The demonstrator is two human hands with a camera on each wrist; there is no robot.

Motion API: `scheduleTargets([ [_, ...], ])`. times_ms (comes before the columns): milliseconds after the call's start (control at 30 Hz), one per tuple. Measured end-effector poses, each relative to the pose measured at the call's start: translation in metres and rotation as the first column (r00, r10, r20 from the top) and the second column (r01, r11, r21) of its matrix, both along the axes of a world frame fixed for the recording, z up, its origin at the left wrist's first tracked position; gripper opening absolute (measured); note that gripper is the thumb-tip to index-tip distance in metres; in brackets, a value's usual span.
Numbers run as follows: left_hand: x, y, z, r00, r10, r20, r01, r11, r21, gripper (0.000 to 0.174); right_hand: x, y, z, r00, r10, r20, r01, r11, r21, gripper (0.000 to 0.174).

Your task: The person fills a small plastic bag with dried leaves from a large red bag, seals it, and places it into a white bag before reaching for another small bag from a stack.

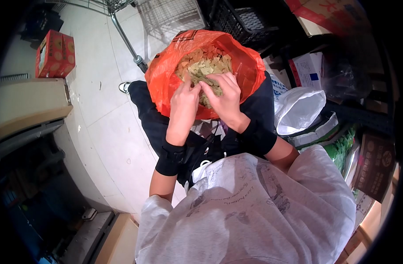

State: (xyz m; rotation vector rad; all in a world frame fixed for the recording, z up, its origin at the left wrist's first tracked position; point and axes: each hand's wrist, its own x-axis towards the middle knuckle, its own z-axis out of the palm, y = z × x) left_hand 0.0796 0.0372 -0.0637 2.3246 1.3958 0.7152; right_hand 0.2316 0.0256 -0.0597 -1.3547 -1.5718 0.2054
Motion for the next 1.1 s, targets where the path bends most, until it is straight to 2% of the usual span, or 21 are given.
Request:
scheduleTargets([
  [67, -0.001, 0.000, 0.006, 0.999, 0.006, 0.053, -0.005, 1.000, -0.021, 0.014, 0.003, 0.001, -0.001, 1.000, -0.004, 0.020, 0.004, 1.000, -0.014, 0.023],
  [433, -0.002, 0.000, 0.006, 0.998, 0.012, 0.057, -0.011, 1.000, -0.020, 0.013, 0.010, -0.001, 0.001, 0.998, 0.066, -0.001, -0.065, 0.996, -0.059, 0.030],
  [667, -0.003, 0.000, 0.004, 0.999, 0.004, 0.054, -0.002, 1.000, -0.030, 0.013, 0.013, -0.002, -0.001, 0.991, 0.110, -0.073, -0.118, 0.986, -0.120, 0.022],
  [733, -0.003, 0.000, 0.005, 0.999, 0.003, 0.052, -0.001, 1.000, -0.029, 0.013, 0.015, 0.000, -0.002, 0.988, 0.148, -0.038, -0.150, 0.987, -0.058, 0.021],
  [867, -0.004, -0.001, 0.006, 0.999, 0.003, 0.053, -0.001, 0.999, -0.039, 0.014, 0.015, 0.003, 0.005, 0.983, 0.182, -0.008, -0.182, 0.982, -0.049, 0.020],
  [933, -0.004, -0.001, 0.007, 0.998, 0.002, 0.055, 0.001, 0.999, -0.049, 0.014, 0.017, 0.002, 0.008, 0.976, 0.218, 0.027, -0.213, 0.968, -0.130, 0.021],
  [1100, -0.004, -0.001, 0.005, 0.998, 0.004, 0.063, 0.000, 0.998, -0.058, 0.014, 0.020, 0.001, 0.008, 0.969, 0.246, 0.032, -0.238, 0.958, -0.160, 0.022],
])
